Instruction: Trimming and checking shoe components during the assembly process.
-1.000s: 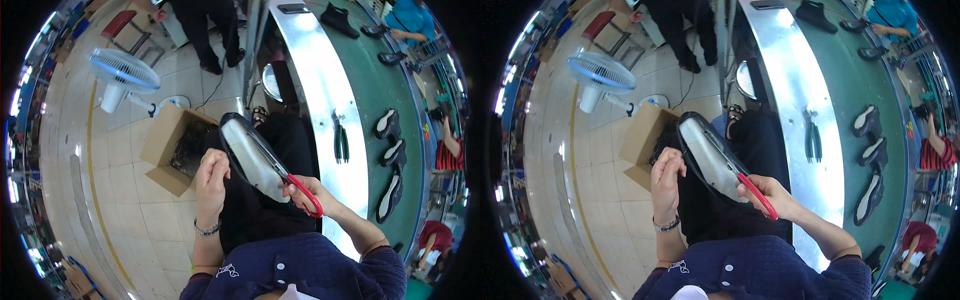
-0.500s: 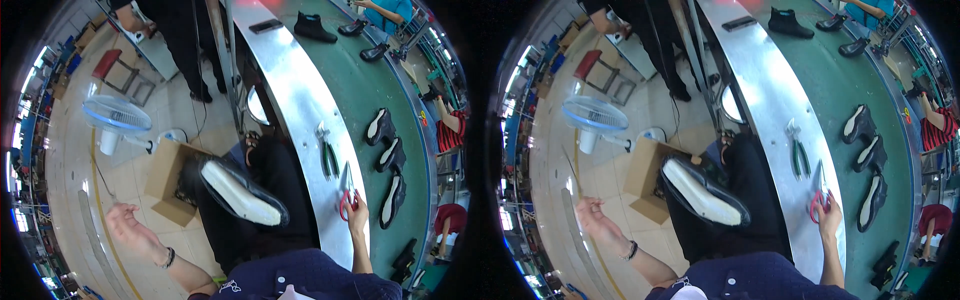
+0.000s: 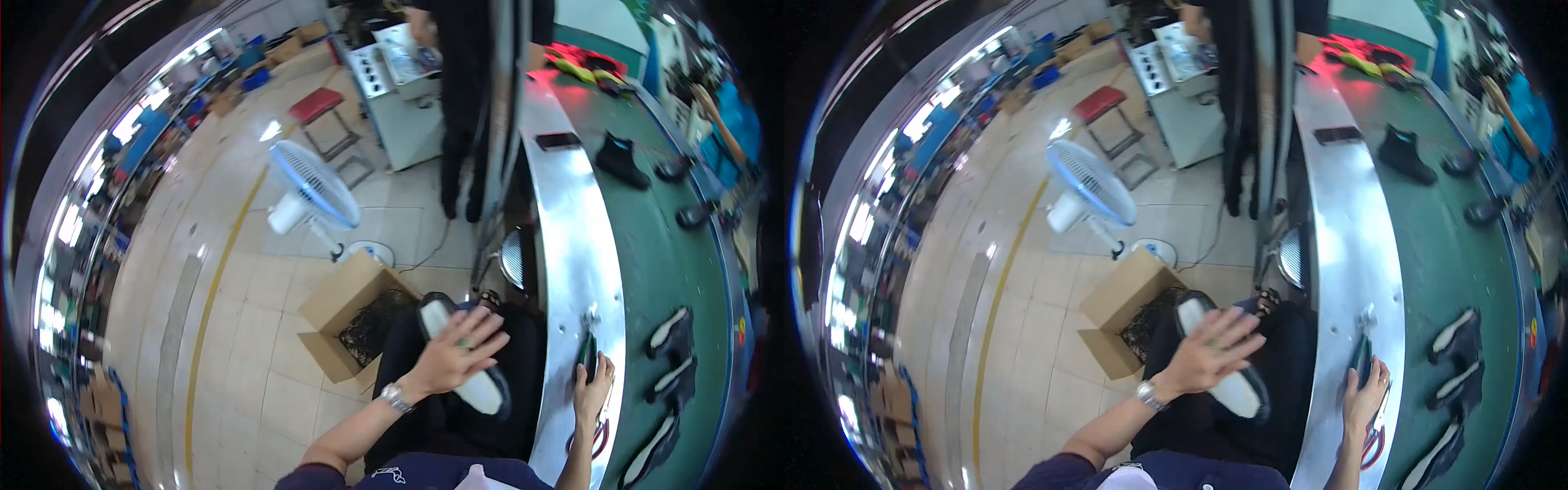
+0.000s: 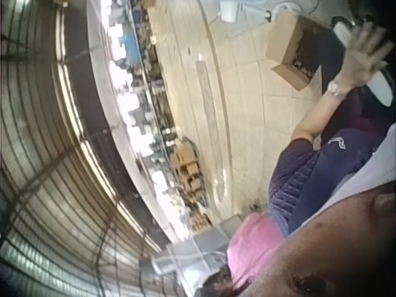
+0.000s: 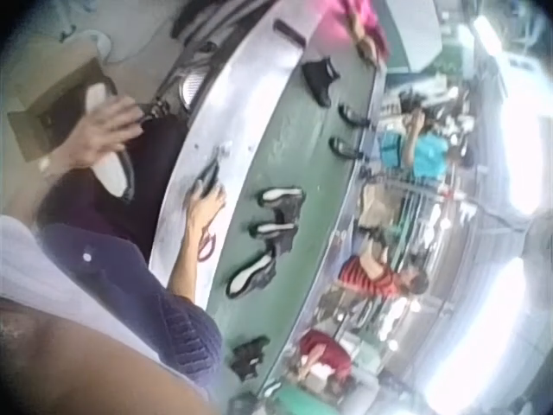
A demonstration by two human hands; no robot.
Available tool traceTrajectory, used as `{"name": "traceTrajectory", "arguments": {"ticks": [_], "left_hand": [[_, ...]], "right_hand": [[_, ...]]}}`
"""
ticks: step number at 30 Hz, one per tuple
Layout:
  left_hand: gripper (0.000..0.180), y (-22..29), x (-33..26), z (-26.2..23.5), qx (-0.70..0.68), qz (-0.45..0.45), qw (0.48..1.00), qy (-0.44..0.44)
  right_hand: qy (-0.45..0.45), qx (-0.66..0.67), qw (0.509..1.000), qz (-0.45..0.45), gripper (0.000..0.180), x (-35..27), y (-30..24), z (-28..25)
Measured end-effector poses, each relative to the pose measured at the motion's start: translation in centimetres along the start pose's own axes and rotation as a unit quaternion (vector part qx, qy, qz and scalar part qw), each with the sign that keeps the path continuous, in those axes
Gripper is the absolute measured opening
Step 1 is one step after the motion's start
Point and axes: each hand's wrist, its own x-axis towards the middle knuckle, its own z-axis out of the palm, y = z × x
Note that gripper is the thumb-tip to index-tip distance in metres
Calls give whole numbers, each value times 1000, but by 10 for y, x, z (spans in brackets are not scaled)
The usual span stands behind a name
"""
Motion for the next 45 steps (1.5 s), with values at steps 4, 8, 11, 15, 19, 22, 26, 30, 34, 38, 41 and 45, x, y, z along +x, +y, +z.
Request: {"name": "traceTrajectory", "arguments": {"ticks": [4,8,11,15,19,22,26,30,34,38,41,45], "left_hand": [[46,-5,20,39,-17,-101,994,-29],[45,-37,69,43,-126,-204,957,-165],[36,-100,73,58,-243,-190,946,-103],[27,-96,92,38,-137,-148,975,-98],[32,-98,101,54,-39,-199,974,-102],[39,-112,99,57,-11,-219,975,-44],[46,-98,101,27,-112,-363,914,-140],[90,-45,59,19,-130,-219,956,-146],[96,-15,46,29,-5,-233,966,-112],[88,-9,44,31,-31,-228,970,-72],[85,-9,37,39,-17,-185,982,-29],[85,-11,29,42,12,-151,988,6]], "right_hand": [[-54,-70,996,21,64,27,-16,28],[-70,-88,993,24,57,33,12,38],[-130,118,982,69,39,53,30,35],[-216,444,826,270,25,63,-35,-25],[-333,461,778,268,40,71,-75,-64],[-431,379,816,77,51,87,-97,-66],[-529,370,764,2,60,124,-144,-62],[-638,186,746,-42,57,160,-179,-44],[-667,156,728,31,52,142,-200,-49],[-453,153,860,-177,45,92,-172,-49],[-409,157,876,-201,54,76,-158,-43],[-407,155,878,-199,54,76,-157,-42]]}}
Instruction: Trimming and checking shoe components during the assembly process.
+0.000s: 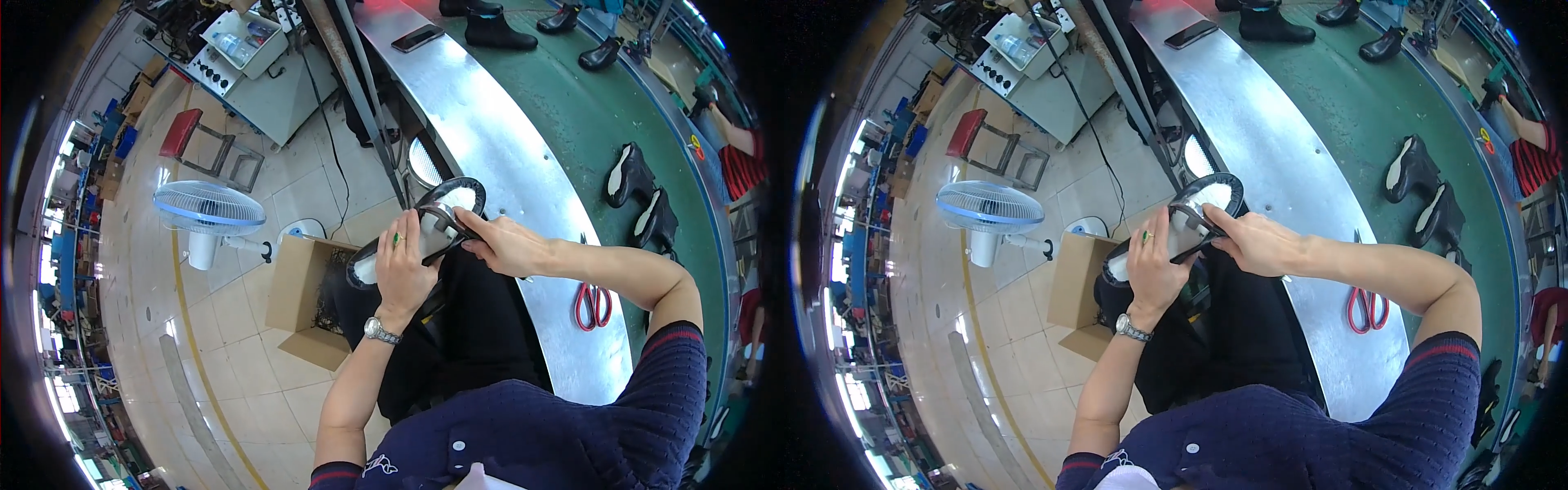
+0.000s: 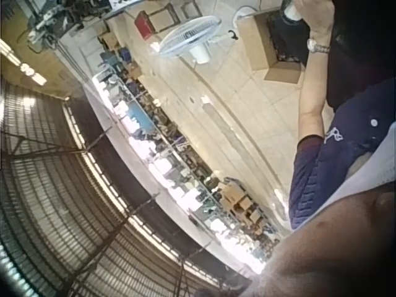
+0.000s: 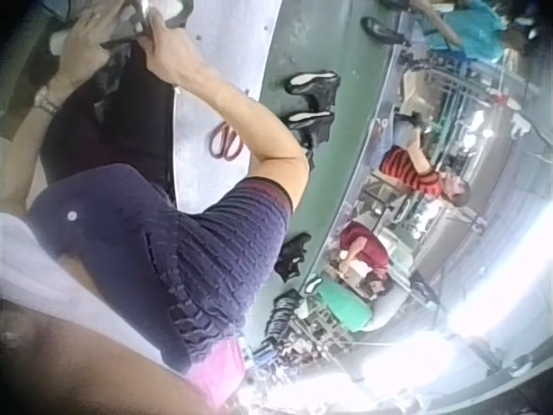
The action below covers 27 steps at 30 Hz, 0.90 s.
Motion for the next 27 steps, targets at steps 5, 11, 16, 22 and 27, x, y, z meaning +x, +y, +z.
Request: {"name": "traceTrajectory", "arguments": {"ticks": [5,11,16,22,27], "left_hand": [[80,-11,-7,6,77,65,995,15],[72,-8,-6,14,137,86,987,9],[70,-11,-3,14,144,72,987,22],[73,-9,-4,20,147,49,987,32],[71,-8,-4,22,159,56,985,32]], "right_hand": [[-109,-314,942,-49,47,23,-28,-53],[155,-149,976,-43,51,41,-12,-24],[8,-81,996,23,53,36,-44,-48],[-12,-54,992,115,49,44,-33,-41],[64,-24,992,108,50,48,-24,-29]]}}
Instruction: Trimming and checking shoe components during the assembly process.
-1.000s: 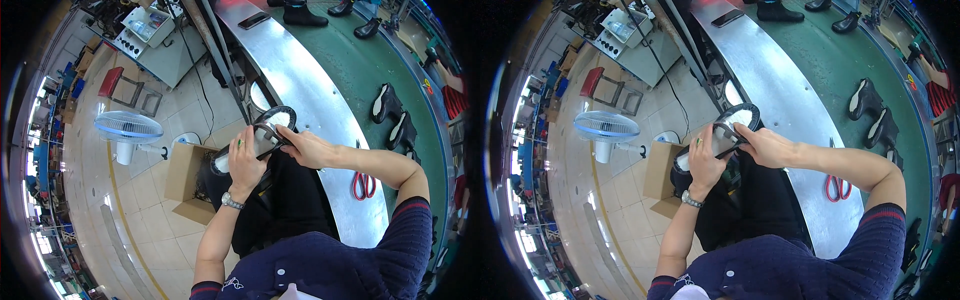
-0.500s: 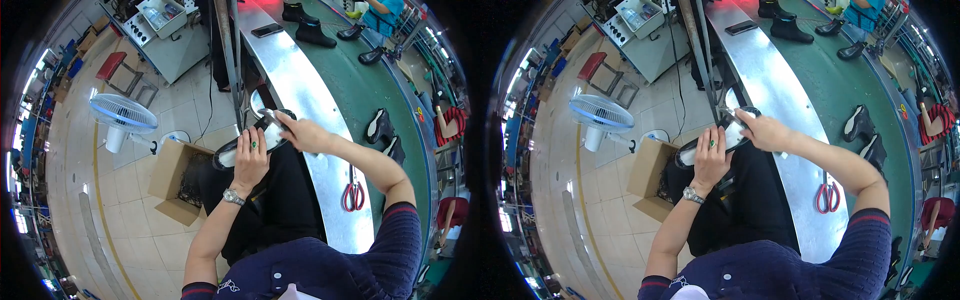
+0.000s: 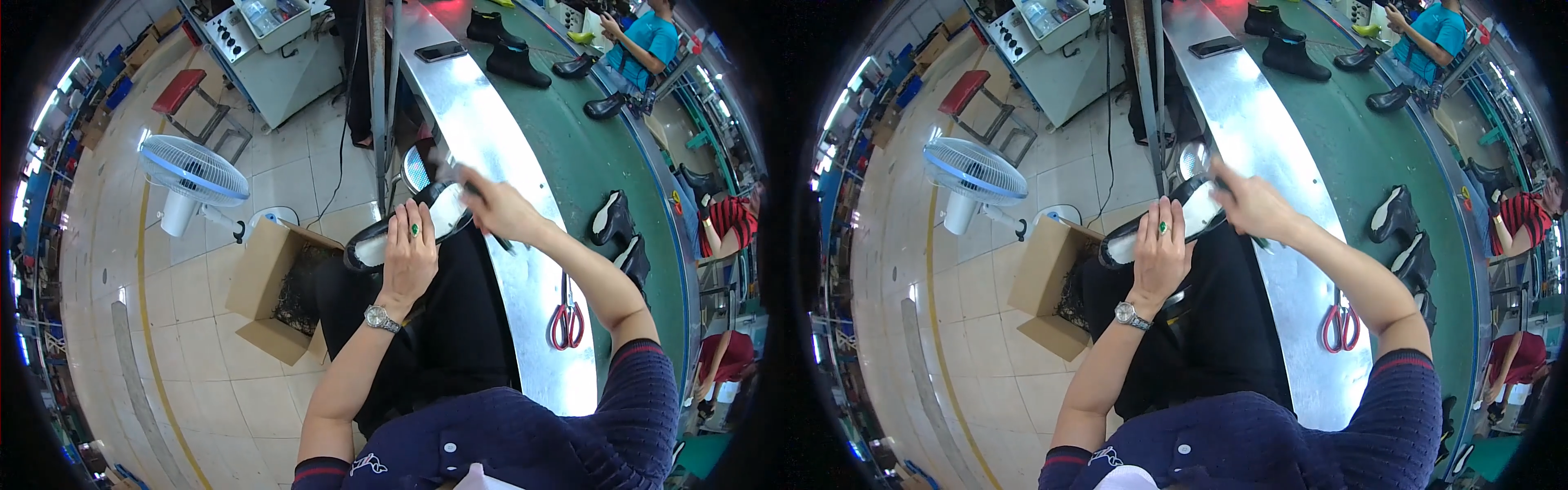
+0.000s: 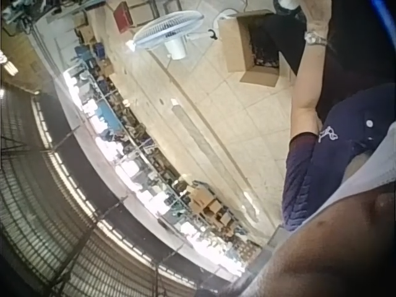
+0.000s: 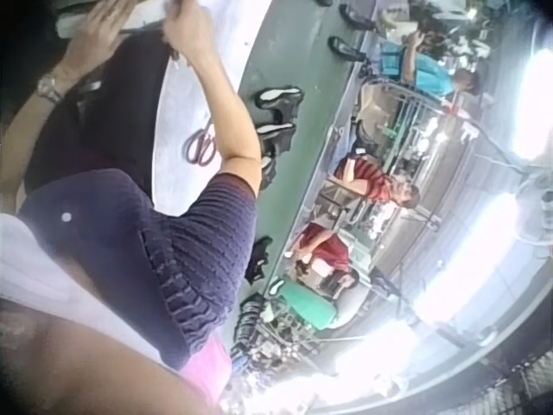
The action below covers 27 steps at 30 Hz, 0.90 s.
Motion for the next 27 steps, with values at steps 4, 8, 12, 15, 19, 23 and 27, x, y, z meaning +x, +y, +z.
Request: {"name": "traceTrajectory", "arguments": {"ticks": [4,8,12,15,19,23,27], "left_hand": [[69,0,-2,-3,-33,-19,999,-6],[67,2,1,-1,-32,4,999,12],[63,-5,-1,4,-11,10,1000,19],[50,-2,-3,3,-27,16,999,45],[37,-3,-5,4,-27,15,998,54],[33,-3,-4,3,-38,-3,996,74],[74,-3,13,-46,-195,-181,962,-58]], "right_hand": [[-8,-172,975,-139,50,-8,-7,-8],[75,-143,975,-153,53,-5,8,17],[-23,-213,971,-104,49,-10,-31,-2],[89,-166,976,-112,48,-12,-23,20],[-72,-288,951,-85,53,-11,-37,9],[78,-191,970,-130,55,-16,-33,29],[-5,-267,957,-108,59,-9,-25,29]]}}
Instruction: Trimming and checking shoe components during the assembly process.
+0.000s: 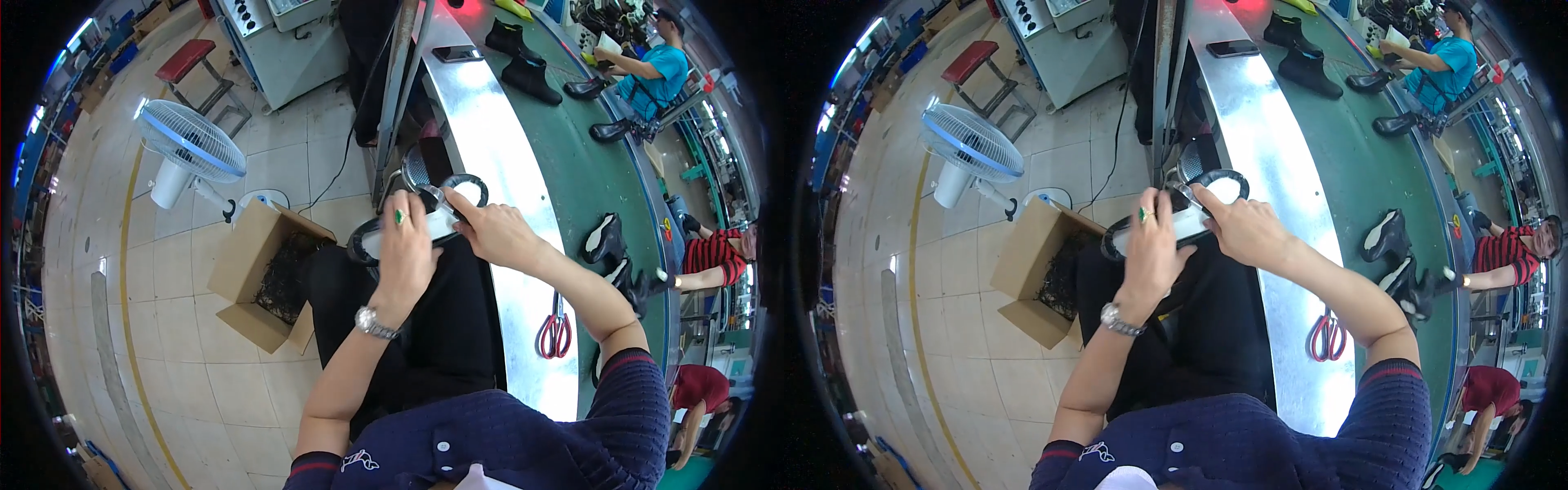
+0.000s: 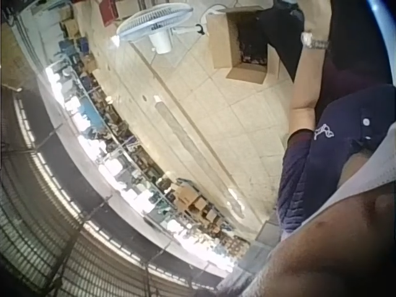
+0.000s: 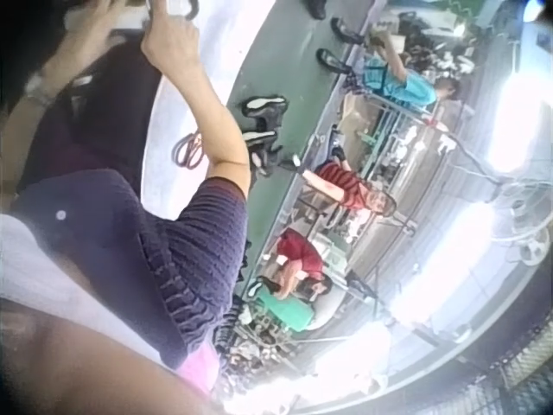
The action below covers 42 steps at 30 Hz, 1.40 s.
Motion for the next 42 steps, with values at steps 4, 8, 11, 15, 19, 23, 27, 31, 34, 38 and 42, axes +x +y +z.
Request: {"name": "traceTrajectory", "arguments": {"ticks": [4,8,11,15,19,23,27,31,34,38,42], "left_hand": [[72,-22,-11,9,172,72,982,-17],[64,-19,-17,21,207,117,970,57],[57,-27,-24,22,209,108,970,66],[40,-27,-24,20,150,133,974,110],[56,-22,-23,-5,39,66,995,65],[67,-23,-25,-28,165,-1,986,36],[69,-41,-29,-22,101,14,995,5],[72,-41,-29,-22,25,15,999,39],[76,-43,-30,-24,-45,-6,998,33],[82,-48,-29,-26,-100,1,994,34],[105,-65,-29,-39,-153,7,988,-34]], "right_hand": [[89,73,993,-32,62,-2,-16,-14],[11,2,1000,-5,67,-2,-14,17],[-5,15,999,-49,61,3,-24,-7],[106,70,992,-13,61,-3,-33,7],[-20,-15,999,-42,60,3,-32,2],[49,51,997,-28,60,0,-41,16],[9,34,997,-61,60,8,-43,6],[57,103,992,-35,61,4,-55,17],[11,48,996,-71,60,11,-49,21],[76,137,987,-27,57,2,-67,19],[-3,107,993,-41,51,-2,-52,13]]}}
